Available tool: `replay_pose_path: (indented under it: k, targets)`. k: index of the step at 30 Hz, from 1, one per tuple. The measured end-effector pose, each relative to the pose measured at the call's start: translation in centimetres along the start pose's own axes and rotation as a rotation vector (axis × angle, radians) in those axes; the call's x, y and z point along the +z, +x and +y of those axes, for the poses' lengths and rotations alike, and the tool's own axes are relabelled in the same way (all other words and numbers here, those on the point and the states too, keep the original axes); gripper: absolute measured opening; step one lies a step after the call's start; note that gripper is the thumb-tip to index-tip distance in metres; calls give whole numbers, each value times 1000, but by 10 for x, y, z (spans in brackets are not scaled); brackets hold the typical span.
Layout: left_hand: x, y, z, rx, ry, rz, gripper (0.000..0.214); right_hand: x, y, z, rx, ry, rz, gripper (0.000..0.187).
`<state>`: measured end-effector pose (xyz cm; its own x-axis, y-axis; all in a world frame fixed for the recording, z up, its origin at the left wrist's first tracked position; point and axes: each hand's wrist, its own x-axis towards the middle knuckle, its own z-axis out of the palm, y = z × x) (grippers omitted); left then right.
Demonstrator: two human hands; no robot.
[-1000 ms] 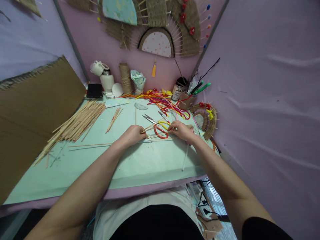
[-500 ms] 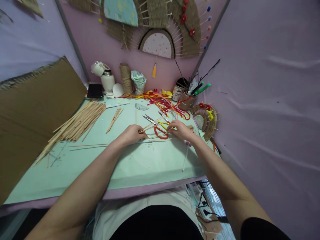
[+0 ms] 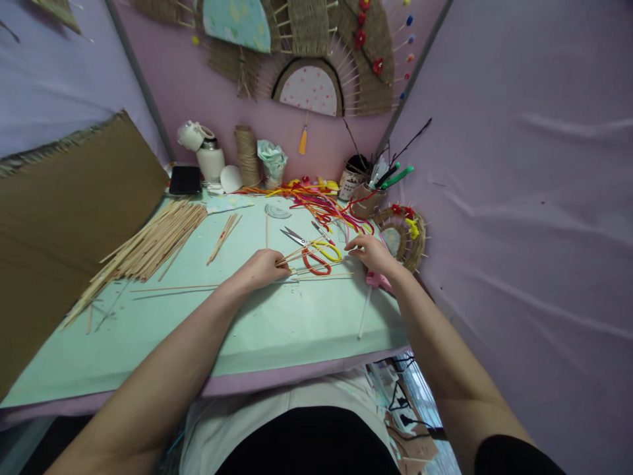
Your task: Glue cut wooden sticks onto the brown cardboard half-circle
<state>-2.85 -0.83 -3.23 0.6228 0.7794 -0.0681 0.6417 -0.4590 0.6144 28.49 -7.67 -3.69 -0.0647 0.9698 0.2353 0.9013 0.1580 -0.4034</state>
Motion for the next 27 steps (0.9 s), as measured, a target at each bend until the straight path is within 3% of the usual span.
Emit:
replay_pose_path:
  k: [8,13,19,27]
  targets:
    - [-3,0,1,0,-25,6,17,2,-2,-4,36,-4,1,14]
    - [-7,-2,6,-118,-436,9,29,-5,-1,-20,22,41,42,7]
    - [-9,-4,12,-112,-922,-157,24,1,9,-65,-161,119,175,8]
    - [-9,-8,13,-105,-977,-243,18,24,33,-102,-420,-122,166,14]
